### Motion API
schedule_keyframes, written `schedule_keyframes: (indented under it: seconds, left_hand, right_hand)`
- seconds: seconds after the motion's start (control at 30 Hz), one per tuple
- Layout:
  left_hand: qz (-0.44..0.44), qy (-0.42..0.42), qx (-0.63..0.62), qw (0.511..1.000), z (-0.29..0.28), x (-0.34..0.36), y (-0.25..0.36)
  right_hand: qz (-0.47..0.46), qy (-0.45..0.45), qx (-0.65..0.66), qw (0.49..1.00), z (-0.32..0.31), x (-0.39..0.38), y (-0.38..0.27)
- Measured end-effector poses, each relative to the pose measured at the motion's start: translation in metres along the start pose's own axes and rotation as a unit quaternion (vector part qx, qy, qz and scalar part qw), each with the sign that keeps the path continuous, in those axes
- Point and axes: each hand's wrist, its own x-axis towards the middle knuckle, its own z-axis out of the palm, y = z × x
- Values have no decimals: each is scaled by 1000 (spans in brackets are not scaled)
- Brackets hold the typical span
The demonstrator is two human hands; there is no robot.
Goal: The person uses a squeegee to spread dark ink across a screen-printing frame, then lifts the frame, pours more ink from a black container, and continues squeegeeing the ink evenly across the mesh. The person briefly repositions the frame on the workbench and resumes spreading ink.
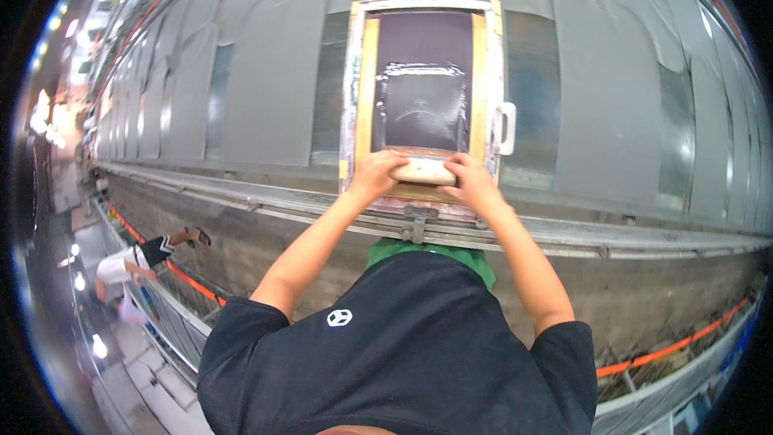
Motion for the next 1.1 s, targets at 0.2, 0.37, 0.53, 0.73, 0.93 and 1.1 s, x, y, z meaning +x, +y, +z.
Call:
schedule_keyframes:
  seconds: [0.2, 0.37, 0.53, 0.73, 0.93, 1.1]
  left_hand:
    - [1, 43, 2, 999, 9, 3, 16]
    - [-13, 55, 8, 998, 18, -23, 14]
    - [-18, 74, -43, 996, -13, -59, 10]
    - [-34, 92, 9, 995, -87, -107, -107]
    - [-29, 40, 39, 998, -181, -165, -250]
    - [-16, 37, 64, 997, -203, -188, -274]
  right_hand:
    - [222, 327, -43, 918, -56, 35, 122]
    - [247, 343, 93, 901, -34, 74, 156]
    - [197, 441, 30, 875, -49, 86, 57]
    - [172, 419, 56, 890, 76, 178, 4]
    - [145, 431, 95, 885, 213, 266, -76]
    - [199, 389, 106, 893, 229, 273, -122]
